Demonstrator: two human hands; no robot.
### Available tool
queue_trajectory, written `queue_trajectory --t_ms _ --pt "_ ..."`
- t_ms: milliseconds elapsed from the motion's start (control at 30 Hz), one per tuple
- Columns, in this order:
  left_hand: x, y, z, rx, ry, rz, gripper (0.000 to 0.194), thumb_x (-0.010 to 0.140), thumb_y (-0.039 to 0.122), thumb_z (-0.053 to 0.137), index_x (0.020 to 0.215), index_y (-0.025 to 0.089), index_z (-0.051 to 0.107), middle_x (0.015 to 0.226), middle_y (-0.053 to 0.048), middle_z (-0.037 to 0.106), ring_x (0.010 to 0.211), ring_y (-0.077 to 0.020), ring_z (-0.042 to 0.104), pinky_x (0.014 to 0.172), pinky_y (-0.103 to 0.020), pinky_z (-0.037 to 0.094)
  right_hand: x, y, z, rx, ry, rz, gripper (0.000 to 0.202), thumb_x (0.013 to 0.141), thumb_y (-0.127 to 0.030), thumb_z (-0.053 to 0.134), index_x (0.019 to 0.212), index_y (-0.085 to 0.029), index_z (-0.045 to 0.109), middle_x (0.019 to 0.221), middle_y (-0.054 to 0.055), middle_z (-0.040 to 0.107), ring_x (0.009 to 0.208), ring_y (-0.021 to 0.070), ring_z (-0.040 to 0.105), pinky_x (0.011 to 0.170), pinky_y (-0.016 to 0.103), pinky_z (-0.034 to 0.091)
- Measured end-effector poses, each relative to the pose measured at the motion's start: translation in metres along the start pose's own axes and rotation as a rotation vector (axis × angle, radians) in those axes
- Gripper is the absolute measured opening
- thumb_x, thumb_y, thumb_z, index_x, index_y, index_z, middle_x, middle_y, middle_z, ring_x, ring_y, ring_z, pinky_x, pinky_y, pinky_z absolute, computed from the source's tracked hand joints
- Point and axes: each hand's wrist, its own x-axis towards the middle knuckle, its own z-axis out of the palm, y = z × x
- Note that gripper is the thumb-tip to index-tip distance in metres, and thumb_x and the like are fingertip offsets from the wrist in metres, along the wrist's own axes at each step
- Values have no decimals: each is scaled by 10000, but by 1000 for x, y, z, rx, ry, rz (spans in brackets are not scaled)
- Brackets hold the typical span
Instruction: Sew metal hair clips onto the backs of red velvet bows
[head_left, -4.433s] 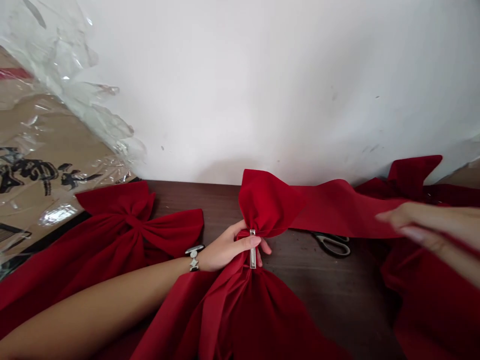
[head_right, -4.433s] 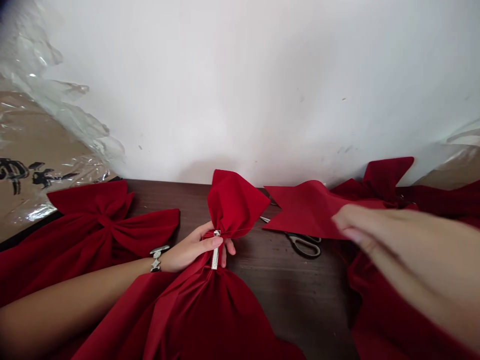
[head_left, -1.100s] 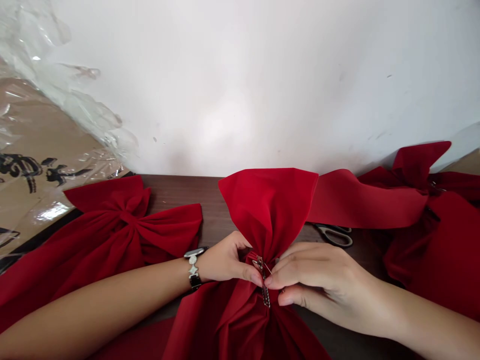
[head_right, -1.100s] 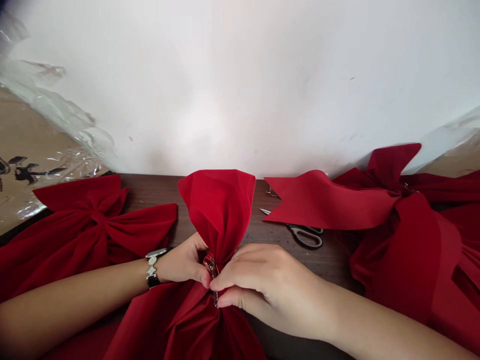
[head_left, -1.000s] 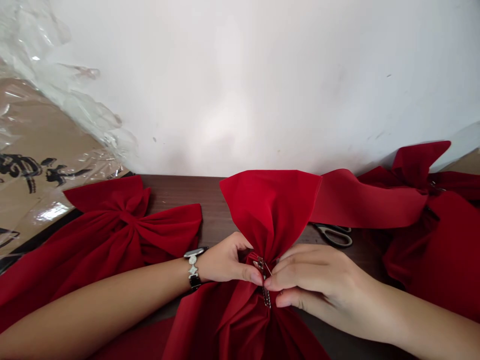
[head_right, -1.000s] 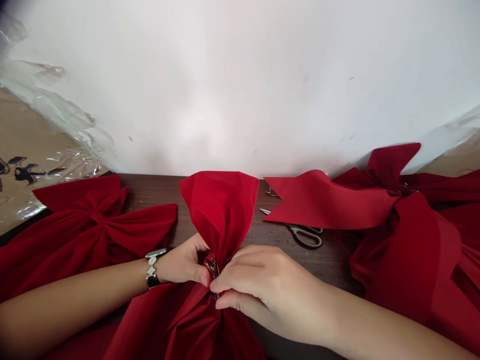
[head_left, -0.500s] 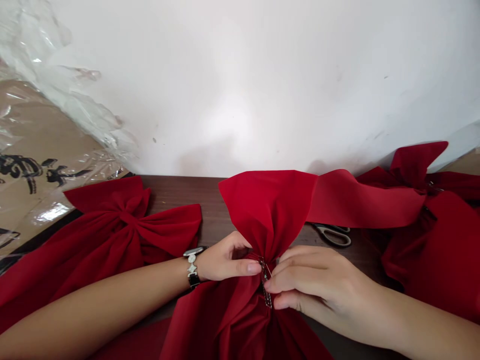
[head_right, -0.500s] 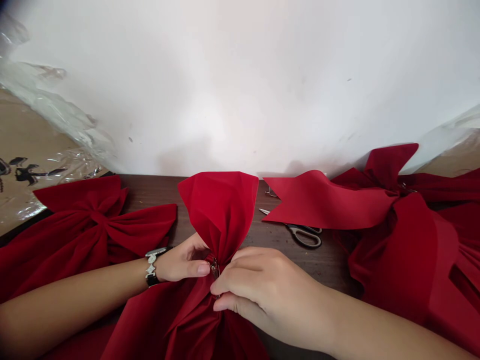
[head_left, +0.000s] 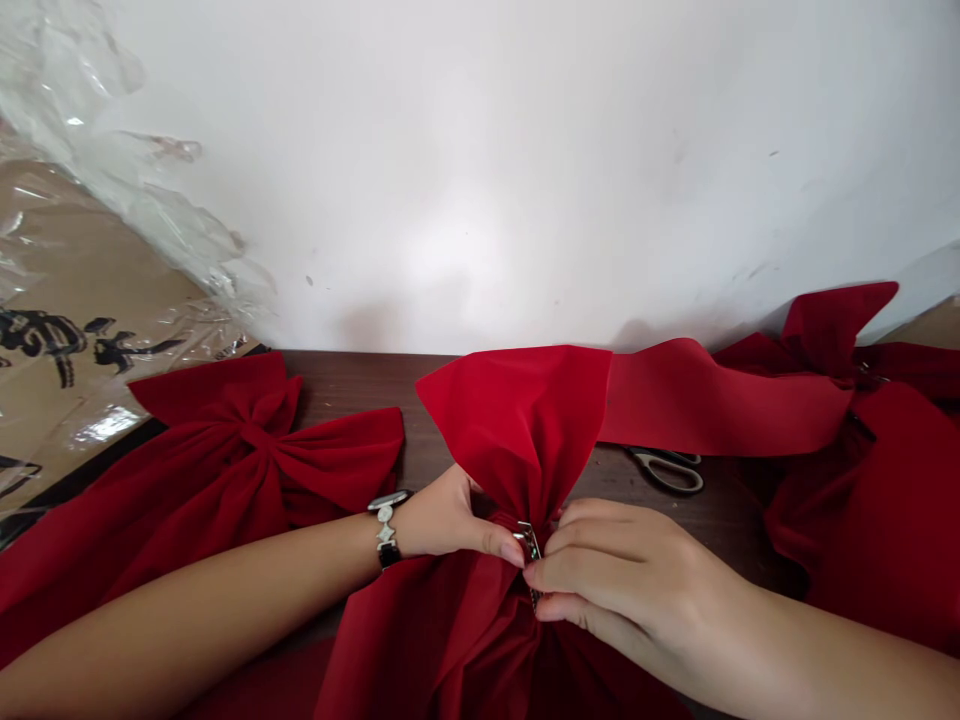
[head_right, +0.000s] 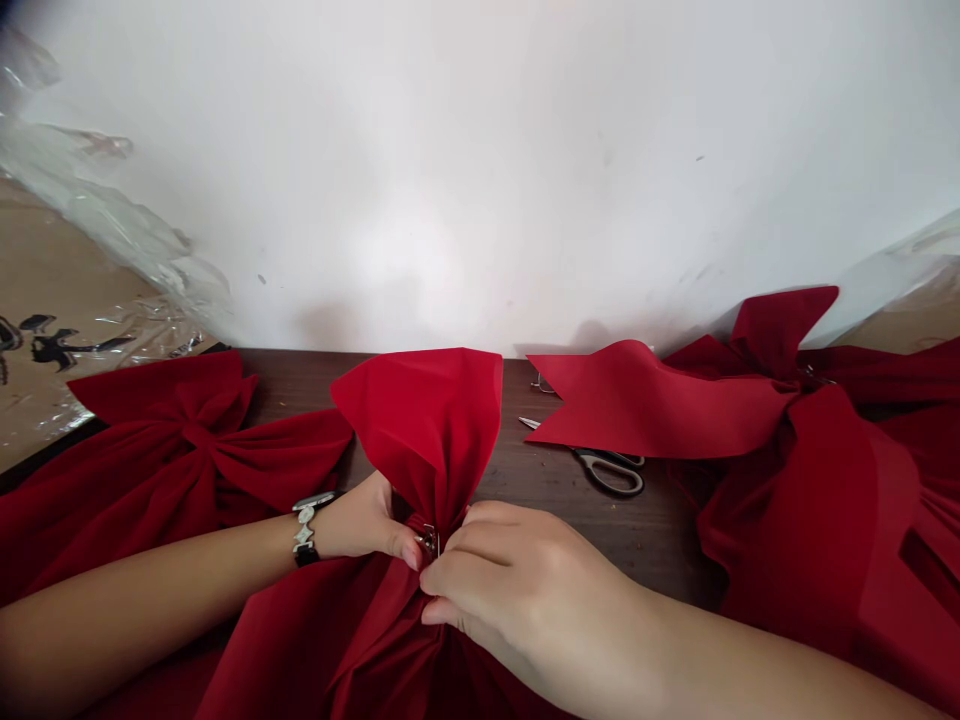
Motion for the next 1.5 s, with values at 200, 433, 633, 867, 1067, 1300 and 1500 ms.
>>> queue_trajectory --t_ms 200,433,633,867,1067,1300,1500 --pt "1 2 1 8 21 -26 522 538 383 877 918 122 630 876 -47 687 854 -184 619 893 -343 485 -2 3 5 -17 36 -23 138 923 -186 560 873 -106 662 712 39 647 661 124 557 648 236 485" --pt "0 1 0 -16 11 -44 473 520 326 890 871 124 646 857 -28 688 803 -154 608 865 -307 493 -1 5 8 30 62 -90 130 907 -172 584 836 -84 649 712 46 652 653 117 560 658 231 489" --pt "0 4 1 -33 -17 -55 520 527 368 884 924 109 671 894 -62 719 876 -198 647 887 -335 500 -1 4 9 19 71 -136 82 875 -137 621 838 -69 649 701 44 648 653 115 573 666 232 499" --pt "0 3 -1 7 -11 -66 599 529 458 862 973 98 683 999 -119 728 965 -253 666 921 -378 500 -1 3 7 -1 77 -170 85 897 -132 592 862 -74 645 708 49 650 662 117 577 666 234 503" --pt "-1 1 -2 40 15 -68 618 506 484 863 950 95 681 963 -114 731 926 -246 668 906 -379 505 1 2 6 25 89 -147 113 911 -155 577 856 -82 644 718 49 665 673 117 601 683 235 518" --pt "-1 2 -1 27 -41 -46 603 554 488 842 974 90 674 988 -118 722 958 -241 658 926 -368 496 0 2 6 61 79 -146 92 892 -124 596 853 -61 650 715 63 666 670 121 601 667 239 506" --pt "-1 2 -1 22 -57 -51 626 560 505 833 996 86 673 1003 -127 719 982 -255 655 947 -383 491 -1 2 3 79 67 -153 85 891 -123 598 861 -57 643 713 62 664 664 116 600 676 245 507"
